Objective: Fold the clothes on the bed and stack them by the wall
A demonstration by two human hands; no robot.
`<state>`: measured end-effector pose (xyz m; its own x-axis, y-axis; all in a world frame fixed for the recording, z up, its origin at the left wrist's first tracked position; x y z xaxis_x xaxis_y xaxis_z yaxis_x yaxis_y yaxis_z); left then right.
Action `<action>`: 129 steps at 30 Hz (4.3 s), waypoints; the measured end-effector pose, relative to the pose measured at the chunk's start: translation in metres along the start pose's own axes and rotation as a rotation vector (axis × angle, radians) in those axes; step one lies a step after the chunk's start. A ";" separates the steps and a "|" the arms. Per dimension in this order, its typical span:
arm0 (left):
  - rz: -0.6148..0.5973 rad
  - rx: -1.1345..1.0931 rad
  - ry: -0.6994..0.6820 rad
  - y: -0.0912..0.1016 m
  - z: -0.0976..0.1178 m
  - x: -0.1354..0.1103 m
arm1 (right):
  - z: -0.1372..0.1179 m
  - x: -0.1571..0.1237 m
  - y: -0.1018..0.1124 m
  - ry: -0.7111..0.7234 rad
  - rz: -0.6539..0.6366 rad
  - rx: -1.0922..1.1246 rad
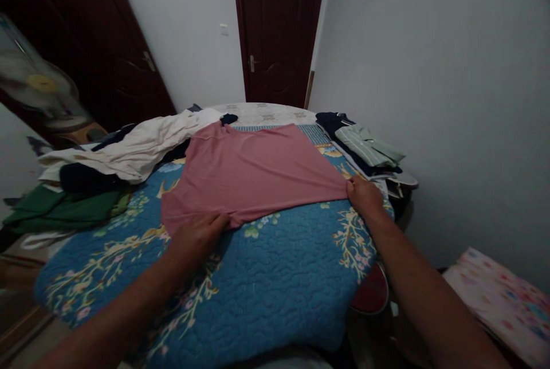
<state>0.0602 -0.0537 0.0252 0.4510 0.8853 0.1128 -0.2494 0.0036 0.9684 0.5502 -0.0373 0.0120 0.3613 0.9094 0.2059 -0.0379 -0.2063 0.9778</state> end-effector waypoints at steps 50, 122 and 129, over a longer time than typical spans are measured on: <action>0.024 0.298 0.708 0.044 -0.121 0.032 | 0.015 -0.006 -0.009 0.028 -0.102 -0.139; 0.253 -0.704 0.861 0.043 -0.191 -0.022 | 0.023 -0.007 -0.015 0.050 -0.011 -0.097; 0.163 -0.536 0.830 0.034 -0.183 -0.018 | 0.023 -0.007 -0.015 0.045 -0.034 -0.085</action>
<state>-0.1136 0.0156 0.0149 -0.3133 0.9371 -0.1539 -0.7002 -0.1184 0.7041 0.5694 -0.0489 -0.0050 0.3213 0.9311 0.1726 -0.1061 -0.1457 0.9836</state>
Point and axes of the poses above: each hand's wrist, its own x-axis towards the middle knuckle, its own y-axis out of the back of the hand, z = x × y, the point moved 9 cm from there along x, towards the middle knuckle, and after that the axes turned 5 degrees about y, right-handed, at the moved point
